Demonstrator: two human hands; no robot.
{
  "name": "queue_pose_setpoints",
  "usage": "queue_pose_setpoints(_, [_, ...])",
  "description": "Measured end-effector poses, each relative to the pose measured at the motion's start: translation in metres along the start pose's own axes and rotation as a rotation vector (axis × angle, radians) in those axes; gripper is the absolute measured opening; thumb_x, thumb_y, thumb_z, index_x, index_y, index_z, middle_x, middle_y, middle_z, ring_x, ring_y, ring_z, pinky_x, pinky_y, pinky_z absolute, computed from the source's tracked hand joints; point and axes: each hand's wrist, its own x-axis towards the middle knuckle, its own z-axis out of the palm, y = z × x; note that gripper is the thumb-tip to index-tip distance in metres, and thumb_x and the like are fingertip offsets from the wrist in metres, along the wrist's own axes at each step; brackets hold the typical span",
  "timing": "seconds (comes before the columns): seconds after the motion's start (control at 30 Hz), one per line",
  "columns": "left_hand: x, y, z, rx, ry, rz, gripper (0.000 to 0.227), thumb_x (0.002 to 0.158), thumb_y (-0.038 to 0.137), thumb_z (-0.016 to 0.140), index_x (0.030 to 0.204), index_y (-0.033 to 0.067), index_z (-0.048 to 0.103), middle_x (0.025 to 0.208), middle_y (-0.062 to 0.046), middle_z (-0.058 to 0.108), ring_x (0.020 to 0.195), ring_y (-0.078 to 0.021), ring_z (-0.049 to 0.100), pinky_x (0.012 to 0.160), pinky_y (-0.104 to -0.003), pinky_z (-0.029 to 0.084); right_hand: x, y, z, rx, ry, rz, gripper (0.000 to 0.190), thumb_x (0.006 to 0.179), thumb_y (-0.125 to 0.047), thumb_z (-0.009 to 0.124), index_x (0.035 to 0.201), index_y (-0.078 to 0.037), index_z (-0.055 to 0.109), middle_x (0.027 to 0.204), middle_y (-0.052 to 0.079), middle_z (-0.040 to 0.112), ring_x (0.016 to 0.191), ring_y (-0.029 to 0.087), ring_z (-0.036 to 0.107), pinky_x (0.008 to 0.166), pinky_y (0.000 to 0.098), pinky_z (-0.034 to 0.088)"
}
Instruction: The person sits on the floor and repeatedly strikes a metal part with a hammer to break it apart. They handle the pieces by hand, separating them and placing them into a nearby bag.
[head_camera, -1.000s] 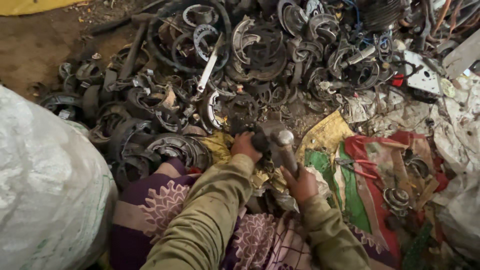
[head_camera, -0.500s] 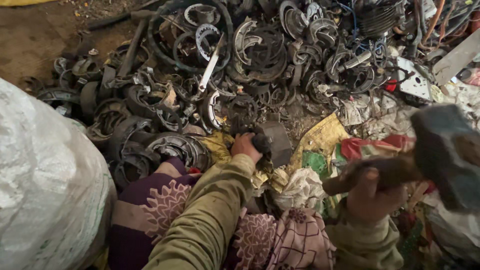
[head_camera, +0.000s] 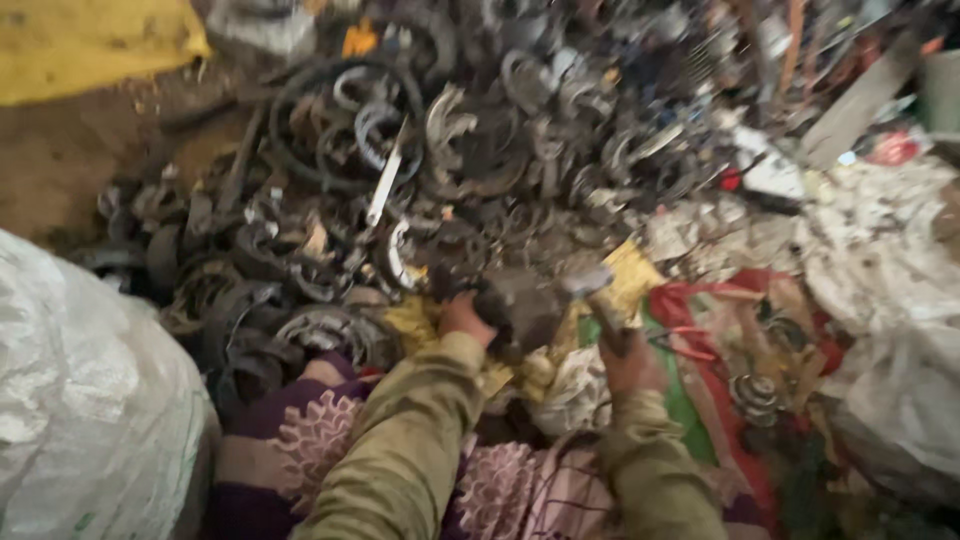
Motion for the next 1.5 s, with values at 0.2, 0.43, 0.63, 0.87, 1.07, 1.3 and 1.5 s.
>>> queue_pose_setpoints(0.2, [-0.005, 0.024, -0.055, -0.064, 0.069, -0.097, 0.082, 0.046, 0.039, 0.095, 0.119, 0.0097, 0.072, 0.120, -0.015, 0.073, 0.113, -0.0346, 0.068, 0.101, -0.044, 0.054, 0.014, 0.028, 0.019, 0.194, 0.021, 0.000, 0.043, 0.085, -0.046, 0.075, 0.110, -0.011, 0.070, 0.099, 0.019, 0.074, 0.091, 0.038, 0.071, 0.079, 0.0485, 0.056])
queue_pose_setpoints(0.43, [-0.077, 0.056, -0.127, -0.397, 0.224, 0.077, 0.091, 0.038, 0.021, 0.102, 0.121, 0.0068, 0.066, 0.113, -0.012, 0.074, 0.105, -0.0273, 0.071, 0.095, -0.040, 0.056, -0.034, 0.003, -0.008, 0.489, -0.123, -0.175, 0.035, 0.085, -0.037, 0.077, 0.108, -0.011, 0.073, 0.097, 0.017, 0.076, 0.089, 0.033, 0.074, 0.079, 0.0442, 0.058])
queue_pose_setpoints(0.63, [-0.130, 0.069, -0.137, -0.695, 0.239, -0.017, 0.092, 0.043, 0.010, 0.098, 0.127, 0.0066, 0.061, 0.115, -0.010, 0.072, 0.102, -0.0242, 0.069, 0.092, -0.041, 0.057, -0.085, -0.001, -0.028, 0.474, -0.224, -0.367, 0.033, 0.086, -0.033, 0.079, 0.108, -0.010, 0.073, 0.100, 0.016, 0.076, 0.089, 0.031, 0.075, 0.082, 0.0414, 0.059])
queue_pose_setpoints(0.87, [-0.151, 0.073, -0.142, -0.631, 0.186, 0.048, 0.090, 0.050, 0.008, 0.096, 0.132, 0.0097, 0.058, 0.119, -0.008, 0.070, 0.105, -0.0219, 0.068, 0.093, -0.041, 0.057, -0.081, 0.001, -0.047, 0.405, -0.273, -0.361, 0.030, 0.084, -0.032, 0.079, 0.107, -0.013, 0.075, 0.102, 0.015, 0.076, 0.094, 0.033, 0.074, 0.085, 0.0430, 0.058])
queue_pose_setpoints(1.07, [-0.165, 0.019, -0.119, -0.736, -0.053, 0.182, 0.089, 0.056, 0.007, 0.093, 0.136, 0.0125, 0.056, 0.123, -0.006, 0.068, 0.108, -0.0199, 0.067, 0.094, -0.041, 0.057, -0.078, 0.016, 0.007, 0.261, 0.000, -0.522, 0.027, 0.083, -0.027, 0.077, 0.107, -0.016, 0.077, 0.102, 0.014, 0.077, 0.096, 0.034, 0.074, 0.088, 0.0443, 0.057])
queue_pose_setpoints(1.3, [-0.119, 0.026, -0.059, -1.232, -0.439, 0.207, 0.087, 0.062, 0.005, 0.091, 0.140, 0.0157, 0.053, 0.128, -0.004, 0.066, 0.111, -0.0176, 0.066, 0.095, -0.040, 0.057, -0.064, 0.042, 0.012, 0.924, 0.084, -0.498, 0.032, 0.095, -0.009, 0.064, 0.127, -0.008, 0.069, 0.116, 0.009, 0.074, 0.107, 0.025, 0.071, 0.093, 0.0398, 0.055])
queue_pose_setpoints(1.5, [-0.119, 0.029, -0.052, -1.361, -0.728, 0.211, 0.094, 0.066, -0.002, 0.088, 0.149, 0.0142, 0.047, 0.135, -0.005, 0.063, 0.120, -0.0186, 0.061, 0.103, -0.039, 0.053, -0.080, 0.017, -0.021, 1.255, -0.128, -0.239, 0.035, 0.092, -0.016, 0.078, 0.124, -0.003, 0.070, 0.105, 0.006, 0.075, 0.089, 0.011, 0.070, 0.078, 0.0279, 0.058])
